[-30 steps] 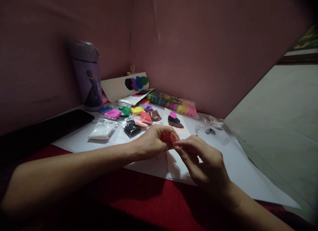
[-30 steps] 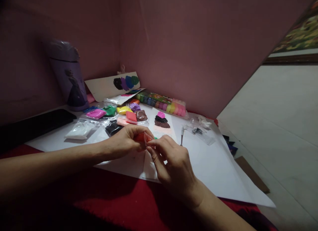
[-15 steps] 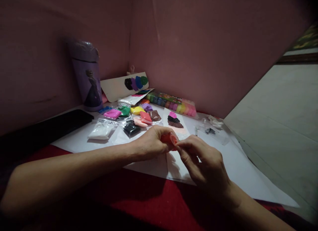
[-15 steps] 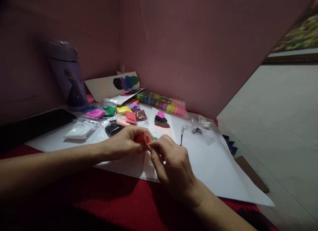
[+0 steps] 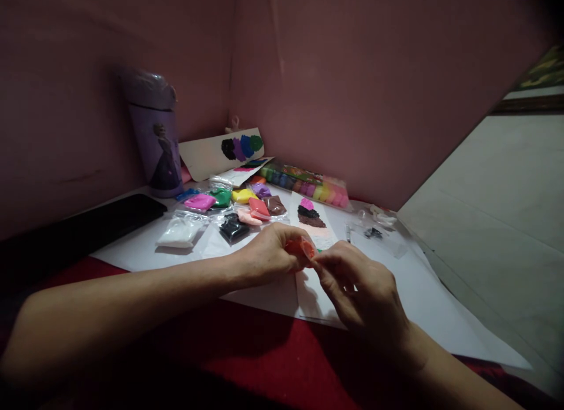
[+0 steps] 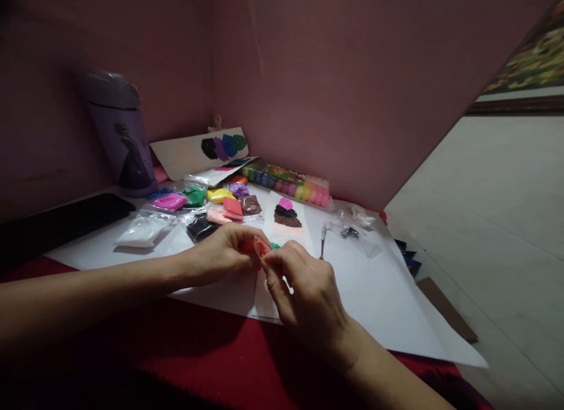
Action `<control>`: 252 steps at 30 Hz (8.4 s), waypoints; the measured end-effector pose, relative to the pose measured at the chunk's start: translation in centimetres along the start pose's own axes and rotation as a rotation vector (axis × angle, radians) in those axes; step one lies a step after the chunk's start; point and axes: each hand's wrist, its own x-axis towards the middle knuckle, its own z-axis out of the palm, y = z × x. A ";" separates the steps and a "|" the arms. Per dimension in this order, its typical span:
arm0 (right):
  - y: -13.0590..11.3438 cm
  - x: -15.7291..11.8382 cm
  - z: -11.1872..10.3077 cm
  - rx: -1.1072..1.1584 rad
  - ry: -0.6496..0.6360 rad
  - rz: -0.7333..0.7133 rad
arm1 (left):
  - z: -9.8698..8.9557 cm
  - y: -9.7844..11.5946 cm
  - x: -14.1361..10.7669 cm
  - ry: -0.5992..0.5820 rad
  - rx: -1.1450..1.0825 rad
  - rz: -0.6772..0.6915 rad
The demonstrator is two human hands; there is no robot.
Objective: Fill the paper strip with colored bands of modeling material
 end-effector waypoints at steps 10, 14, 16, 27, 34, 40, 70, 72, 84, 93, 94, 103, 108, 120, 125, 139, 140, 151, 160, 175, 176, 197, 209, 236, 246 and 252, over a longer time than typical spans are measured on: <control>-0.6 0.2 0.1 0.077 0.192 0.199 | 0.0 0.2 0.1 0.056 -0.112 0.104; -0.6 0.2 0.1 0.144 0.237 0.332 | 0.1 0.4 0.0 0.087 -0.108 0.141; -0.6 0.2 0.1 0.203 0.279 0.387 | 0.1 0.5 0.0 0.100 -0.109 0.157; -0.2 0.9 0.1 0.605 0.104 0.705 | 0.0 0.3 -0.5 0.237 0.298 0.400; -0.3 1.2 0.2 0.883 0.004 0.913 | -0.1 0.3 -0.4 0.280 0.476 0.501; -0.5 1.2 0.1 1.094 -0.029 0.993 | -0.1 0.2 -0.3 0.343 0.616 0.581; -1.0 1.3 -0.3 1.021 0.080 0.973 | 0.0 0.6 -0.9 0.010 0.517 0.496; -0.8 1.2 -0.2 0.970 0.083 0.954 | -0.1 0.9 -1.0 -0.022 0.471 0.448; -0.3 1.1 0.0 0.852 0.083 0.871 | -0.3 1.3 -1.1 -0.026 0.263 0.358; -0.6 0.9 0.1 0.655 0.032 0.762 | 0.1 0.7 -0.8 0.085 0.390 0.413; -0.6 0.9 0.2 0.646 0.024 0.751 | 0.1 0.7 -0.8 0.097 0.416 0.411; -1.0 0.7 0.3 0.545 -0.123 0.708 | 0.0 0.4 -0.7 0.195 0.610 0.332; -1.0 0.8 0.4 0.542 -0.130 0.704 | 0.1 0.3 -0.7 0.172 0.542 0.314; -0.7 0.8 0.6 0.537 -0.103 0.720 | 0.2 0.2 -0.6 0.202 0.581 0.334; -0.6 0.8 0.6 0.504 -0.068 0.735 | -0.1 0.3 -0.5 0.172 0.565 0.343; 0.5 0.8 0.1 0.544 0.195 0.724 | -0.7 0.0 -0.1 0.277 0.726 0.187; 0.6 0.8 0.1 0.550 0.208 0.720 | -0.7 -0.1 -0.1 0.286 0.721 0.186; 0.4 1.0 0.2 0.533 0.138 0.710 | 0.1 1.1 -1.1 0.180 0.513 0.571; -0.8 1.0 0.4 0.613 0.022 0.699 | 0.3 0.4 -0.8 0.207 0.468 0.438; -0.9 1.0 0.4 0.561 0.020 0.690 | 0.3 0.1 -0.9 0.230 0.627 0.544; -0.9 1.0 0.4 0.559 0.021 0.693 | 0.4 0.2 -0.9 0.241 0.590 0.501; -0.7 0.6 0.5 0.456 0.032 0.629 | 0.4 0.8 -0.8 0.147 0.431 0.199; -0.8 0.3 0.5 0.317 0.040 0.535 | 0.3 0.4 -0.7 0.198 0.481 0.253; -0.7 0.5 0.5 0.303 -0.005 0.557 | 0.3 0.8 -0.7 0.109 0.242 0.021; -0.4 0.2 0.6 0.363 -0.058 0.536 | 0.2 0.6 -0.7 0.162 0.347 0.072; -0.6 0.3 0.6 0.321 -0.045 0.535 | 0.3 0.7 -0.7 0.123 0.227 0.017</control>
